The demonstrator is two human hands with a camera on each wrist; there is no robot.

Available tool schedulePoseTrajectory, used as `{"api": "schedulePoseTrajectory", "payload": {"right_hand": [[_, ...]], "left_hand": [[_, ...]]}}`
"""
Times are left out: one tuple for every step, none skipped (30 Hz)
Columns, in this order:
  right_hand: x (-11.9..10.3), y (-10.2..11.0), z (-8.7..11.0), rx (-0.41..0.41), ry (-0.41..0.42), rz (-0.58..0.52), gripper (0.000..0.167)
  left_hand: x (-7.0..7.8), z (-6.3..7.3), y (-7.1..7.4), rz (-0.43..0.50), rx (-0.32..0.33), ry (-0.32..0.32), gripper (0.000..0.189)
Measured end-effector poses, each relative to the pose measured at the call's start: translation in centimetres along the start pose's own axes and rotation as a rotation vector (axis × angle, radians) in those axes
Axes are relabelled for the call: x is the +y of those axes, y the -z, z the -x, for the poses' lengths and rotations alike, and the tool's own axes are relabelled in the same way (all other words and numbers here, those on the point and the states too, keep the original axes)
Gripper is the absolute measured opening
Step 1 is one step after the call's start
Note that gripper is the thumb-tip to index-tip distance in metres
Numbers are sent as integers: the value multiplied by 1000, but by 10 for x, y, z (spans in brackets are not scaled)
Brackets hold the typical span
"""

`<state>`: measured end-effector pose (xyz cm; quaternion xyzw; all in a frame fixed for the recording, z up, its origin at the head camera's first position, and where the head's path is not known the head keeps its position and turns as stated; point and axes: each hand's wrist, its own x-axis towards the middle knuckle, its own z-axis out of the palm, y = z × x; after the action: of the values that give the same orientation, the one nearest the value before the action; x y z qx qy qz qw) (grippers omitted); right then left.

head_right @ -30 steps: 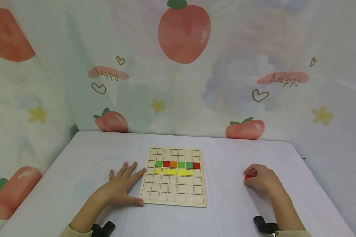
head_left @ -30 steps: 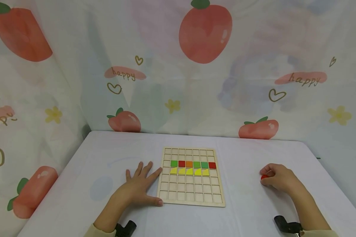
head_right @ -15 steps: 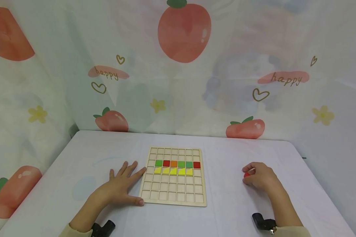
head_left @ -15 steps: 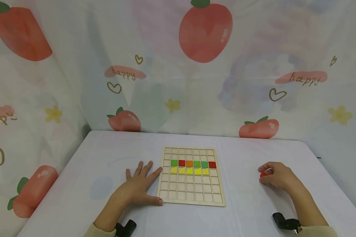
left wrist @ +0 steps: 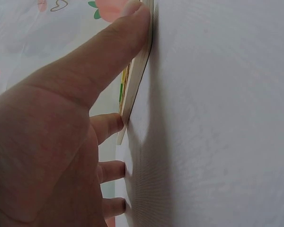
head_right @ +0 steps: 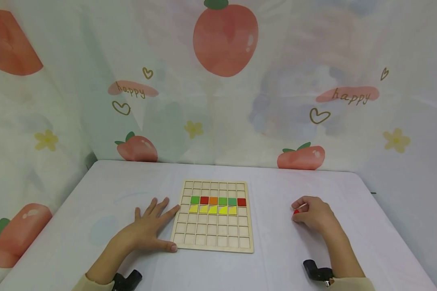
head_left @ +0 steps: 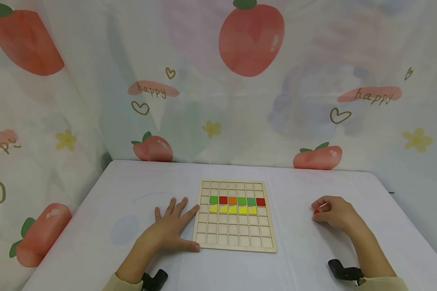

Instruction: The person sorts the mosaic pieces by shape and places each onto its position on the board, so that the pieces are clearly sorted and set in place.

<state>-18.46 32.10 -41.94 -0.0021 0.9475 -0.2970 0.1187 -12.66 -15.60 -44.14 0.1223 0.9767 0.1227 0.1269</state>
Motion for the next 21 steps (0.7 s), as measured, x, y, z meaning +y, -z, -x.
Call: {"api": "schedulePoseTrajectory", "payload": {"right_hand": [[-2,-1,0,1,4,-8,31],[-3,-2,-1,2,7,-16,31],[-5,-3,-1,4,14,-26,31],[-6,-5,-2,5,20,-36,31],[-7,-6,-3,6,24,-50,31],[-9,-8,-3,9,31,-62,31],[-10,-9,-4,11,36,-75,30],[-12,-11,-4,14,43,-86,30],[-13,-12,-4,17,53,-97,29],[-15,-14,-4,18,57,-108,29],[-16,-15,-5,19,61,-118,29],[-18,-17,-5,21,64,-126,28],[-19,-18,-6,22,71,-137,28],[-21,-19,-7,22,70,-146,28],[-22,-21,-7,22,72,-154,28],[-24,-22,-8,23,69,-164,28],[-26,-22,-8,22,69,-173,28],[-28,-23,-8,24,70,-180,28],[-31,-24,-8,24,71,-188,29],[-34,-25,-8,25,66,-194,29],[-36,-25,-8,26,70,-200,29]], "left_hand": [[0,0,0,2,-1,0,113],[0,0,0,4,-1,0,113],[0,0,0,6,-1,0,113],[0,-1,0,8,-2,-1,113],[0,-1,0,9,-3,-1,113],[-1,-1,0,11,-3,-2,113],[-1,-1,0,12,-4,-2,113],[-1,-1,0,12,-4,-2,113],[-1,-1,-1,13,-5,-3,113],[-1,-1,0,13,-5,-4,113],[-1,-1,0,14,-5,-5,113],[-1,-1,0,16,-5,-5,113],[-1,-1,0,17,-4,-5,113],[-1,-1,0,18,-5,-6,113],[-1,0,0,18,-4,-7,113],[-1,0,0,18,-4,-7,113],[0,0,1,20,-4,-7,113],[0,0,1,20,-2,-7,113],[0,0,1,20,-3,-7,113],[-1,0,1,19,-3,-6,113],[-1,0,1,18,-3,-5,113]]}}
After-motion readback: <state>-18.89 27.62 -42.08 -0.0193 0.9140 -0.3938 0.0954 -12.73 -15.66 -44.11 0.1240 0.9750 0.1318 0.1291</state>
